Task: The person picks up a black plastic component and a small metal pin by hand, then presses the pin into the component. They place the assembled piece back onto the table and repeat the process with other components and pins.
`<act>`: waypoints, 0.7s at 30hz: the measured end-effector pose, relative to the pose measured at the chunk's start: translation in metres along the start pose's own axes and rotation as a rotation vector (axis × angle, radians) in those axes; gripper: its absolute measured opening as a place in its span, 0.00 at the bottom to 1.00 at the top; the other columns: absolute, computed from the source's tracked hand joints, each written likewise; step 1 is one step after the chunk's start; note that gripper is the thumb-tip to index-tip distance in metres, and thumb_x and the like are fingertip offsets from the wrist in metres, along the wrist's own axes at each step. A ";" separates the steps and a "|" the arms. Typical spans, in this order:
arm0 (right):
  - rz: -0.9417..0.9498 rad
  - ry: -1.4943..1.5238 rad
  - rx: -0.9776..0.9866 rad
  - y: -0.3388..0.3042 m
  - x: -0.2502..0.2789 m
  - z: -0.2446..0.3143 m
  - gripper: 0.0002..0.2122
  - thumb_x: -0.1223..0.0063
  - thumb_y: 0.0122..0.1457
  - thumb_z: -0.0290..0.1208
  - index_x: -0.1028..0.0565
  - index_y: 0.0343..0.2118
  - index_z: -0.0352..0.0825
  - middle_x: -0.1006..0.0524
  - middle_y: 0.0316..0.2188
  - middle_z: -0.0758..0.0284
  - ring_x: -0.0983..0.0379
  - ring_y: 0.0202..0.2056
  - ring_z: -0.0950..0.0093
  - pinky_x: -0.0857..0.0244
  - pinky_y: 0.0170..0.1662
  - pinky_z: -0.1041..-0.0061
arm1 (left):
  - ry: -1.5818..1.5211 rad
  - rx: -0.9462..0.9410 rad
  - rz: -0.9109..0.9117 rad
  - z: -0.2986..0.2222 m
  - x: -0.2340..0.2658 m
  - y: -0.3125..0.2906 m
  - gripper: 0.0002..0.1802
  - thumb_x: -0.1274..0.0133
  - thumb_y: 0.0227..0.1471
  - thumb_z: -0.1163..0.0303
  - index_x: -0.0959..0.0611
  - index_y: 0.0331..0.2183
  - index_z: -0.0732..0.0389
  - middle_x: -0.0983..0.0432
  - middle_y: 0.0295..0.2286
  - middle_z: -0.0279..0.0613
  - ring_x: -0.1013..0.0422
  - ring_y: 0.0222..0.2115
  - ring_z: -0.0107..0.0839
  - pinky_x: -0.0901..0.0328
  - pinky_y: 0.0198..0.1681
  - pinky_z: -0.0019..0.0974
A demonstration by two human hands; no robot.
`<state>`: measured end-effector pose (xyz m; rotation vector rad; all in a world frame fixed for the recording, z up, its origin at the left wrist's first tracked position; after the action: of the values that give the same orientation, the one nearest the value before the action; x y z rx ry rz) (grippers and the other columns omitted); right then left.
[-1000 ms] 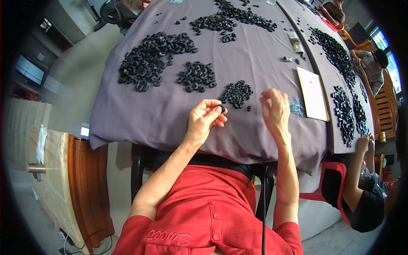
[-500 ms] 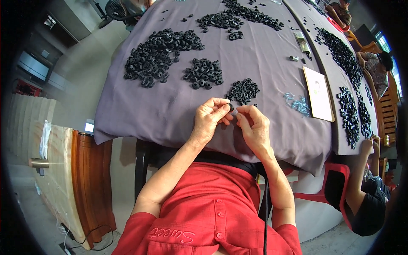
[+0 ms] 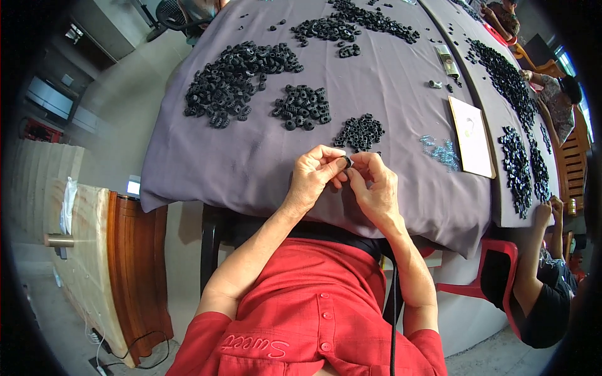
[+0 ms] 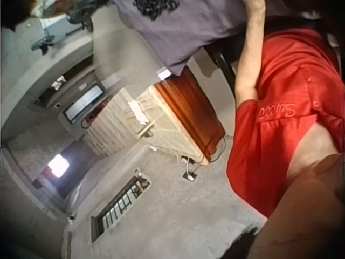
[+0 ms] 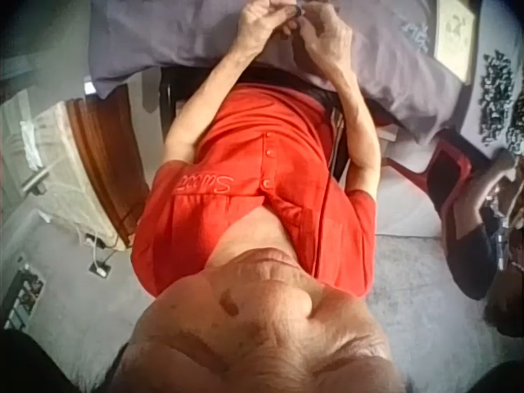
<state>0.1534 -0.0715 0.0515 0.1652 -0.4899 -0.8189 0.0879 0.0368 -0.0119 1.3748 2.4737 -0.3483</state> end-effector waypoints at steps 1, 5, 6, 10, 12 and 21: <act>0.024 -0.005 0.000 0.000 -0.002 0.001 0.10 0.48 0.50 0.19 0.31 0.36 0.31 0.24 0.25 0.61 0.24 0.27 0.74 0.32 0.29 0.77 | -0.001 0.001 0.014 0.001 0.000 0.000 0.09 0.47 0.51 0.72 0.24 0.35 0.64 0.25 0.22 0.38 0.30 0.19 0.22 0.35 0.21 0.23; 0.010 -0.010 0.027 0.000 0.001 -0.003 0.11 0.46 0.49 0.21 0.30 0.36 0.31 0.24 0.25 0.62 0.25 0.25 0.75 0.33 0.28 0.77 | -0.031 0.040 0.058 0.002 -0.004 0.001 0.09 0.47 0.52 0.72 0.24 0.35 0.64 0.25 0.23 0.38 0.30 0.20 0.21 0.35 0.21 0.23; 0.008 -0.041 0.013 -0.001 0.001 -0.006 0.11 0.44 0.49 0.22 0.30 0.36 0.32 0.25 0.24 0.63 0.26 0.24 0.75 0.33 0.27 0.78 | -0.031 0.039 0.061 0.001 -0.005 0.001 0.09 0.47 0.52 0.72 0.24 0.35 0.64 0.25 0.23 0.38 0.30 0.20 0.21 0.35 0.21 0.23; -0.039 -0.216 0.044 0.004 0.015 0.004 0.12 0.41 0.47 0.25 0.29 0.36 0.33 0.27 0.22 0.67 0.32 0.19 0.77 0.36 0.24 0.79 | -0.154 0.042 0.076 0.002 -0.002 0.003 0.09 0.48 0.52 0.71 0.24 0.37 0.63 0.24 0.25 0.39 0.29 0.20 0.22 0.34 0.22 0.23; -0.180 -0.119 0.052 0.006 0.037 -0.005 0.10 0.42 0.47 0.24 0.27 0.33 0.33 0.28 0.23 0.67 0.36 0.19 0.77 0.38 0.24 0.78 | -0.321 0.089 0.078 0.005 0.003 0.006 0.09 0.48 0.52 0.72 0.23 0.37 0.62 0.24 0.26 0.40 0.28 0.21 0.23 0.33 0.23 0.24; -0.095 -0.538 0.192 0.011 0.049 -0.016 0.08 0.50 0.49 0.19 0.26 0.33 0.33 0.28 0.28 0.62 0.31 0.32 0.64 0.37 0.36 0.70 | -0.562 0.237 0.051 0.010 0.005 0.005 0.07 0.51 0.54 0.72 0.23 0.37 0.60 0.25 0.27 0.42 0.29 0.22 0.25 0.33 0.24 0.27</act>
<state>0.1967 -0.1002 0.0585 0.1444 -1.0758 -0.9089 0.0905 0.0399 -0.0231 1.2073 1.9756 -0.9026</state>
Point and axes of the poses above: each hand's wrist, its own y-axis towards the middle knuckle, its own x-axis out of the back of the hand, z = x × y, the point moved 9 cm from there along y, towards the middle knuckle
